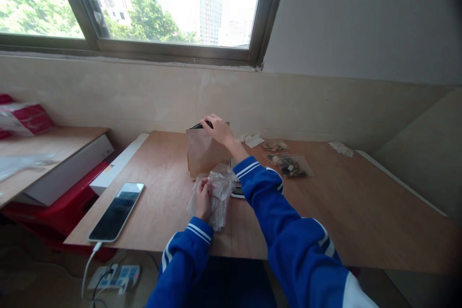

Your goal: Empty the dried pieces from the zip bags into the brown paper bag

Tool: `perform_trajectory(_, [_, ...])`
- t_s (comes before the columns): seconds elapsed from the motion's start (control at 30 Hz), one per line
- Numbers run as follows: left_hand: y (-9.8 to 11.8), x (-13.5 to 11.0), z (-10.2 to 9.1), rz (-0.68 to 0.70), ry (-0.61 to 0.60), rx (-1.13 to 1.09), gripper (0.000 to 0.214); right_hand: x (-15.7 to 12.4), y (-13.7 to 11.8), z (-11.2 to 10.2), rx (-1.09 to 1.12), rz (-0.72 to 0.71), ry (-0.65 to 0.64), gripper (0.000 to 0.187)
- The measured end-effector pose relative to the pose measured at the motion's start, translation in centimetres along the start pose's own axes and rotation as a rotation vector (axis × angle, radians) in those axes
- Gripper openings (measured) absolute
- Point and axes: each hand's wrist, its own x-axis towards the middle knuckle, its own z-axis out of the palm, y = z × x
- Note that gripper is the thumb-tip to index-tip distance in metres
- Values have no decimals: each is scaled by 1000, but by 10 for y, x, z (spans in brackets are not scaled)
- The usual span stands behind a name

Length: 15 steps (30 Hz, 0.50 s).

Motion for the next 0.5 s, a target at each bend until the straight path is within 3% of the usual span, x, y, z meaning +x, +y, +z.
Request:
perform_trajectory(0.13, [0, 0, 0, -8, 3, 16, 20, -10, -4, -3, -230, 72, 95, 39])
perform_trajectory(0.37, [1, 0, 0, 14, -7, 54, 20, -22, -4, -13, -237, 90, 139, 34])
perform_trajectory(0.5, [5, -1, 1, 9, -23, 49, 18, -74, 11, -23, -72, 268, 326, 34])
